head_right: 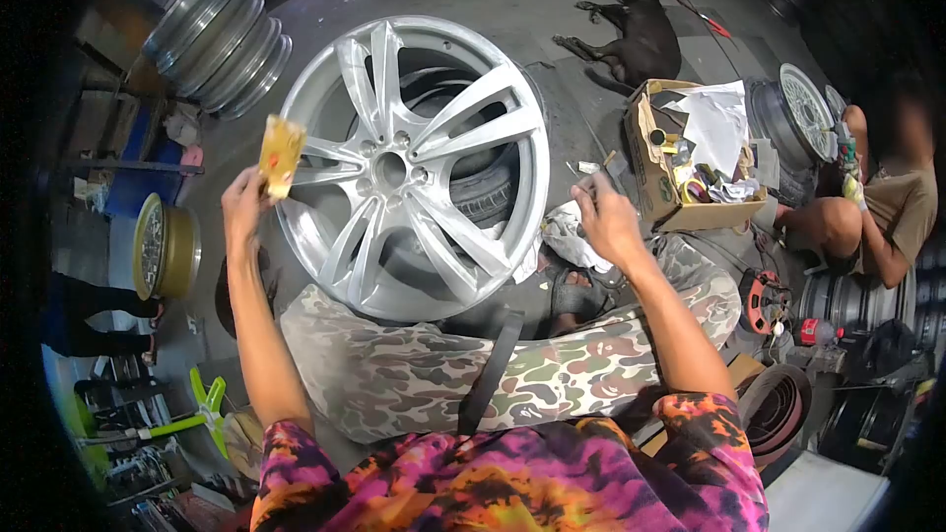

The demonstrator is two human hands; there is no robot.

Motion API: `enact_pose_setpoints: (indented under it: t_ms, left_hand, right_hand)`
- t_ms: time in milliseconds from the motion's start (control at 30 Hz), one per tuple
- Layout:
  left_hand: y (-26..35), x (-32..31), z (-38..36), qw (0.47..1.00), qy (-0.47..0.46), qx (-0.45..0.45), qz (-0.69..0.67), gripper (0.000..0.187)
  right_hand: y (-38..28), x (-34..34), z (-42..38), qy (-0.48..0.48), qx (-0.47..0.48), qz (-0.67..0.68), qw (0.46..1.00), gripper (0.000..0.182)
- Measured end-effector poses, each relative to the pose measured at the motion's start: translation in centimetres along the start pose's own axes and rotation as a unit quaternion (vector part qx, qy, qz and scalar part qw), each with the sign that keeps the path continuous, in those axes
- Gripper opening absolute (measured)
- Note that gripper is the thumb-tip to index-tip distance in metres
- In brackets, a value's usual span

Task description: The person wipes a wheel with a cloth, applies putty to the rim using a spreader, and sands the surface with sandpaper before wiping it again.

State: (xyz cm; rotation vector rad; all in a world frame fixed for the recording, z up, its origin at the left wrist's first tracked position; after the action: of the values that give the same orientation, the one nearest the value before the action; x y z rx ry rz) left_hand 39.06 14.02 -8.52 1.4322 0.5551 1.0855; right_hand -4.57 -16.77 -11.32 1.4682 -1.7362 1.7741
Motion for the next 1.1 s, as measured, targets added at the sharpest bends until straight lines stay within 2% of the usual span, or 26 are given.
enact_pose_setpoints:
  t_ms: [33, 67, 133, 200, 233, 300, 367, 467, 567, 700, 900, 1100]
  left_hand:
    - [1.7, -2.0, -0.6, 0.998, -0.03, -0.007, -0.054, 0.029]
    - [4.5, -4.3, -1.7, 0.997, -0.047, -0.002, -0.056, 0.031]
    - [8.0, -8.7, -3.3, 0.987, -0.123, -0.034, -0.095, 0.036]
    - [9.4, -12.9, -4.2, 0.956, -0.222, -0.023, -0.193, 0.037]
    - [10.3, -14.6, -4.8, 0.951, -0.241, -0.015, -0.195, 0.036]
    - [10.8, -17.5, -5.6, 0.934, -0.267, 0.009, -0.238, 0.038]
    - [10.1, -19.6, -6.2, 0.918, -0.286, 0.023, -0.275, 0.038]
    - [9.7, -20.5, -7.7, 0.917, -0.307, 0.043, -0.253, 0.039]
    - [10.4, -20.3, -8.6, 0.908, -0.326, 0.031, -0.26, 0.041]
    - [10.7, -19.9, -9.0, 0.904, -0.344, 0.015, -0.252, 0.042]
    - [11.3, -19.7, -9.2, 0.901, -0.357, 0.02, -0.247, 0.04]
    - [11.6, -20.0, -9.4, 0.891, -0.375, 0.0, -0.257, 0.036]
  right_hand:
    - [0.1, 0.9, -0.1, -0.008, -0.032, -0.025, 0.999, 0.032]
    - [1.6, 0.7, 0.5, 0.045, 0.03, -0.024, 0.998, 0.031]
    - [0.4, 1.4, 0.1, 0.043, 0.054, 0.014, 0.998, 0.031]
    - [-2.2, 2.2, -1.1, 0.031, 0.09, 0.07, 0.993, 0.025]
    - [-2.9, 2.2, -1.5, 0.031, 0.089, 0.07, 0.993, 0.025]
    - [-4.8, 2.2, -2.8, 0.052, 0.232, 0.065, 0.969, 0.021]
    - [-6.5, 2.4, -4.3, 0.058, 0.251, 0.081, 0.963, 0.021]
    - [-7.9, 2.2, -5.8, 0.054, 0.32, 0.1, 0.941, 0.02]
    - [-8.5, 1.8, -6.2, 0.06, 0.325, 0.142, 0.933, 0.022]
    - [-9.0, 1.4, -6.2, 0.094, 0.368, 0.116, 0.918, 0.03]
    - [-9.1, 1.2, -6.4, 0.111, 0.383, 0.07, 0.914, 0.036]
    - [-9.1, 0.8, -6.6, 0.087, 0.374, 0.056, 0.922, 0.036]
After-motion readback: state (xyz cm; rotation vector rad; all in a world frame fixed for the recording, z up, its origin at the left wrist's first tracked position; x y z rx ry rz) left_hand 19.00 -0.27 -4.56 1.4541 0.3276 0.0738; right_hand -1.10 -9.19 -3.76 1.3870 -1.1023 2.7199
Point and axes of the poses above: each hand's wrist, its own z-axis towards the middle knuckle, its own x-axis out of the back of the hand, y = z × x, the point moved 4 cm from there along z, towards the middle knuckle, and after that the axes turned 11 degrees about -x, right-handed, at the moved point
